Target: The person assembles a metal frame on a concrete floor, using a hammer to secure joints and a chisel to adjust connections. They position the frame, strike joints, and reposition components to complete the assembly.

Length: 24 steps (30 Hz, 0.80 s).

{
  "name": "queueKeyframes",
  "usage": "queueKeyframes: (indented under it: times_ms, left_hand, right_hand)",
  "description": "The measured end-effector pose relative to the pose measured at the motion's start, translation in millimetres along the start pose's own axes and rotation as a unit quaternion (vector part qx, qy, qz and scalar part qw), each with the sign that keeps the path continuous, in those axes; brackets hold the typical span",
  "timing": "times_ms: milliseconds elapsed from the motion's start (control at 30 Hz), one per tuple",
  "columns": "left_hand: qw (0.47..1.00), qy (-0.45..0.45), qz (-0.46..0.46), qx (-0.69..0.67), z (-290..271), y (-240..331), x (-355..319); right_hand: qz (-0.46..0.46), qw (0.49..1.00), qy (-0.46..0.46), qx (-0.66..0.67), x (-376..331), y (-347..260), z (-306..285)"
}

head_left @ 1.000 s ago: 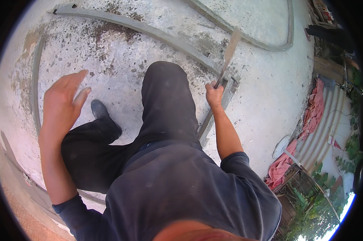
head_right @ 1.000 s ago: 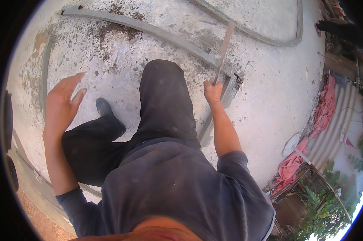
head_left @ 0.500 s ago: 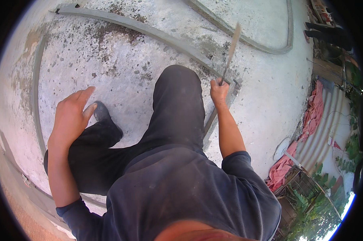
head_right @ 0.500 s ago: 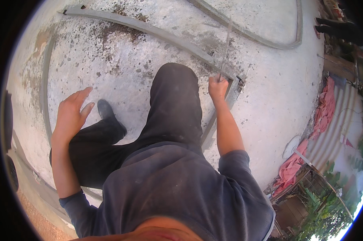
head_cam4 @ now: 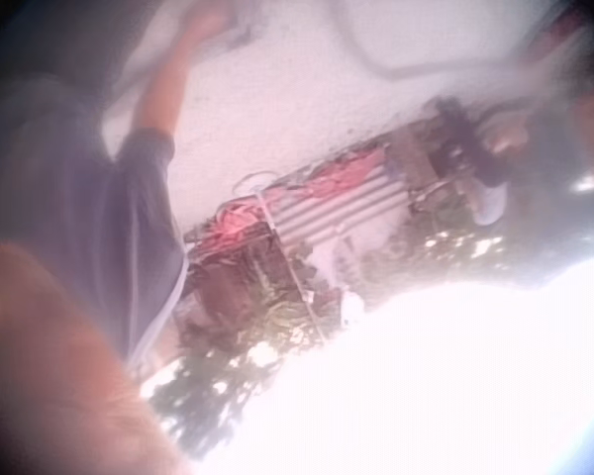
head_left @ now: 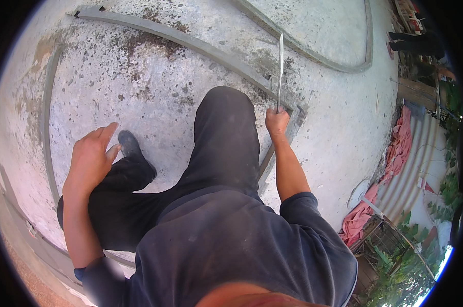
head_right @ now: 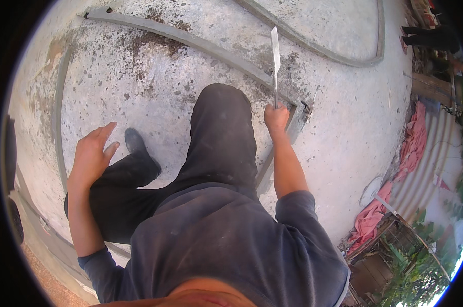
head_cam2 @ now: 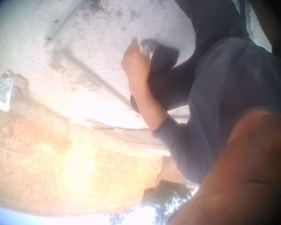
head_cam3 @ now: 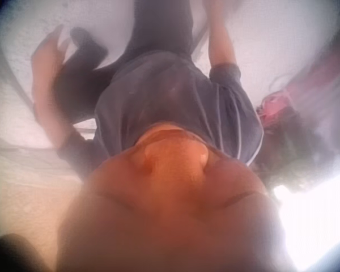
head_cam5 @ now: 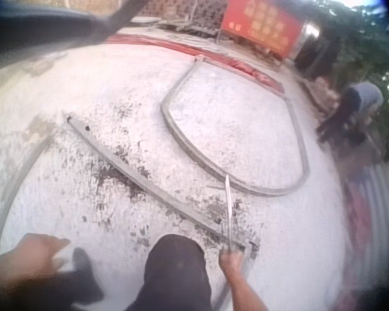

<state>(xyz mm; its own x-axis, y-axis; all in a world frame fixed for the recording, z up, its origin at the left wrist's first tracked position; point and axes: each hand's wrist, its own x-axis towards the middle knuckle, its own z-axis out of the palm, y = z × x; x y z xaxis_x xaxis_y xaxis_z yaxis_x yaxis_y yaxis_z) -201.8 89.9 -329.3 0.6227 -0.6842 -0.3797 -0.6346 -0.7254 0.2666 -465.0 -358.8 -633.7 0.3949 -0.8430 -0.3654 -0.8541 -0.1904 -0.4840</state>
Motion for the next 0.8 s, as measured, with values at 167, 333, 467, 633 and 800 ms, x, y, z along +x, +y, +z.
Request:
queueKeyframes:
  times_ms: [167,333,467,633,800]
  left_hand:
    - [0.999,-0.037,0.012,-0.03,-3,13,3]
    - [0.999,-0.042,0.01,-0.017,-5,11,3]
    - [0.999,0.005,0.03,0.015,-6,13,5]
    - [0.999,-0.031,0.001,-0.021,-6,17,1]
    - [0.999,-0.041,-0.013,-0.003,1,7,-4]
  right_hand:
    - [0.074,0.995,0.043,-0.045,16,55,39]
    - [-0.076,0.997,0.002,0.0,-28,-49,-19]
    - [-0.027,0.994,-0.07,-0.078,-24,-25,3]
    - [0.071,0.992,-0.073,-0.069,-24,-7,49]
    - [-0.065,0.99,-0.058,-0.11,-41,-60,6]
